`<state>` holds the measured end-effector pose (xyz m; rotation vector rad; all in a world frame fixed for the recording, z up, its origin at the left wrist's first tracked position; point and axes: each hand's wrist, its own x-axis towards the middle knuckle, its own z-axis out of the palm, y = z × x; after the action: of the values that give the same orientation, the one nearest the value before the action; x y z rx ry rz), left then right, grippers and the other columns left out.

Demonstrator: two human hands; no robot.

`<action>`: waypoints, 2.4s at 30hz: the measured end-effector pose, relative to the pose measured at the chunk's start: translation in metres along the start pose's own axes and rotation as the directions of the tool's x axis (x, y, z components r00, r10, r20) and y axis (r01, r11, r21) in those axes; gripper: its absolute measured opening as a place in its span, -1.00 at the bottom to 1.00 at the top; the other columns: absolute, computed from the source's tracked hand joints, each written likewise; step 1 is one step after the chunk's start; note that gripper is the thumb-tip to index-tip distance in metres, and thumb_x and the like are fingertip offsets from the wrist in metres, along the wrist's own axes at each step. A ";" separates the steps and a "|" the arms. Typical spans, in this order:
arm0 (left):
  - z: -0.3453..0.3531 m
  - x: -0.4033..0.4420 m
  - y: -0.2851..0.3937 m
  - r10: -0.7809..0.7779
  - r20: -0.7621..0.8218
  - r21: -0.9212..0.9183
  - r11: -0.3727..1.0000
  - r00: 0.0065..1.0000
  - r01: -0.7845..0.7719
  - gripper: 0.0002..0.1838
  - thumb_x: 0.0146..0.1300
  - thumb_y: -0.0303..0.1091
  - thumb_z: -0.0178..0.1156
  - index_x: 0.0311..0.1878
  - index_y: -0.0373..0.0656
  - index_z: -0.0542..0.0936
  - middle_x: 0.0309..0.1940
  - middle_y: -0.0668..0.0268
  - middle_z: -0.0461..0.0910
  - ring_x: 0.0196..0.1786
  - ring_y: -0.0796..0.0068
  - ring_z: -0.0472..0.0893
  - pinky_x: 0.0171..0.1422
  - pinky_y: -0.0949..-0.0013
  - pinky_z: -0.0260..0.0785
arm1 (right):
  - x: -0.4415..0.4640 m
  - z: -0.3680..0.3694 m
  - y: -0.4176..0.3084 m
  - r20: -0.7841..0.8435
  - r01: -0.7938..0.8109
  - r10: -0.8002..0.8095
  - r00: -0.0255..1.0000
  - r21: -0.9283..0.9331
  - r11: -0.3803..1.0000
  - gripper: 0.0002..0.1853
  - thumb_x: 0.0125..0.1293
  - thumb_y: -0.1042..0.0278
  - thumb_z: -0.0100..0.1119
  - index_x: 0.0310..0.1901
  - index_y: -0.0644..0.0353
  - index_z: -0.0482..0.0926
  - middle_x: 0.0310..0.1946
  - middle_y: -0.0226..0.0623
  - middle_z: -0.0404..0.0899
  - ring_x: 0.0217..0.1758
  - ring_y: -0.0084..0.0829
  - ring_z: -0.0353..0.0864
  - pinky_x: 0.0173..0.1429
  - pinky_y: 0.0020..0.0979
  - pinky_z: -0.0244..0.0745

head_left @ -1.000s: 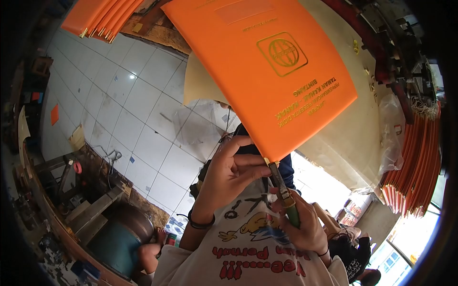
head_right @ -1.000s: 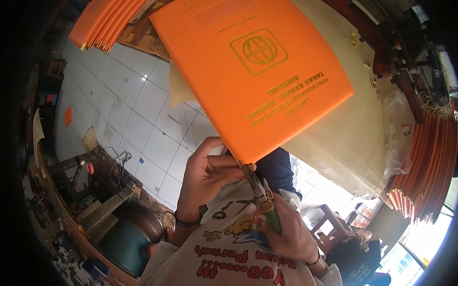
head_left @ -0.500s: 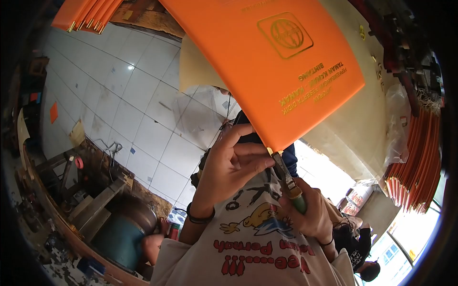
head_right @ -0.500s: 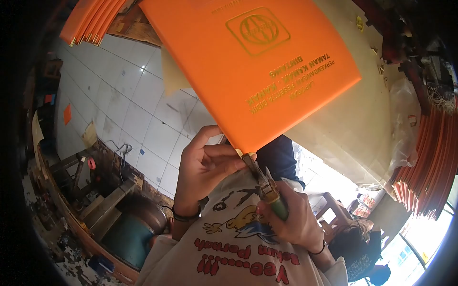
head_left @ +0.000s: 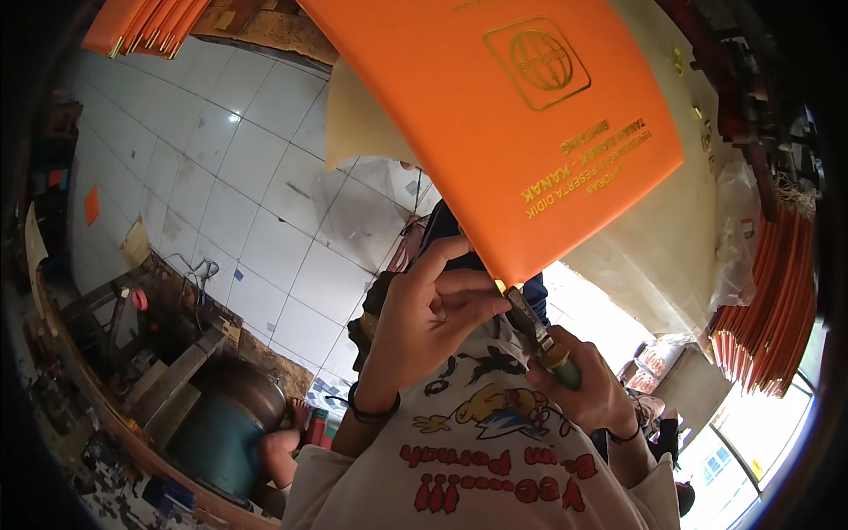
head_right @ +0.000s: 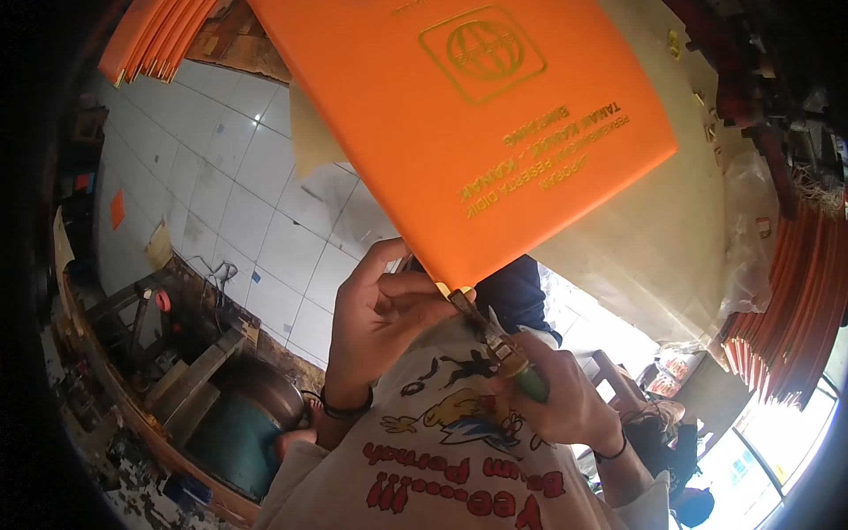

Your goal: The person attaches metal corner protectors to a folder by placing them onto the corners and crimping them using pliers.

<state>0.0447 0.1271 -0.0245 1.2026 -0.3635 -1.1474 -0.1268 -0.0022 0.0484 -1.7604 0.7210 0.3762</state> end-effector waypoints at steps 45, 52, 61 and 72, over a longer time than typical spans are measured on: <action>0.009 -0.004 0.003 0.014 -0.091 -0.190 0.981 0.996 -0.031 -0.40 0.14 -0.75 0.29 0.25 -0.40 0.33 -0.15 0.03 0.71 -0.06 0.38 0.72 0.00 0.44 0.59 | -0.019 0.017 -0.008 -0.205 -0.116 0.121 0.971 0.034 0.993 -0.62 0.22 0.56 0.22 0.08 0.36 0.46 -0.24 -0.04 0.66 -0.25 -0.18 0.70 -0.17 -0.31 0.52; 0.010 -0.004 0.003 0.036 -0.088 -0.134 0.990 0.995 -0.048 -0.41 0.15 -0.73 0.29 0.26 -0.41 0.32 -0.16 0.04 0.71 -0.08 0.36 0.73 -0.02 0.45 0.59 | -0.005 -0.009 0.002 0.065 -0.129 0.135 0.989 -0.087 0.988 -0.56 0.22 0.39 0.38 0.05 0.42 0.46 -0.26 -0.08 0.67 -0.28 -0.25 0.68 -0.20 -0.30 0.52; 0.009 -0.004 -0.003 0.023 -0.108 -0.064 0.997 0.994 -0.030 -0.36 0.15 -0.73 0.31 0.30 -0.39 0.31 -0.18 0.04 0.72 -0.14 0.42 0.73 -0.14 0.51 0.55 | -0.003 -0.004 0.015 -0.113 0.049 -0.085 0.990 -0.290 0.956 -0.54 0.16 0.37 0.44 0.05 0.28 0.48 -0.40 -0.13 0.65 -0.47 -0.18 0.65 -0.40 -0.29 0.48; 0.003 -0.002 -0.008 0.064 -0.066 -0.081 0.994 0.996 -0.069 -0.39 0.17 -0.75 0.26 0.29 -0.41 0.29 -0.17 -0.09 0.69 -0.08 0.25 0.73 0.04 0.32 0.62 | -0.016 0.008 0.001 0.054 -0.186 0.180 0.982 0.155 0.970 -0.68 0.14 0.67 0.11 -0.03 0.32 0.54 0.02 -0.06 0.57 0.07 -0.20 0.61 0.14 -0.29 0.47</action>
<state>0.0378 0.1279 -0.0292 1.1428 -0.3022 -1.0548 -0.1392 0.0101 0.0543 -1.5367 0.8644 0.4645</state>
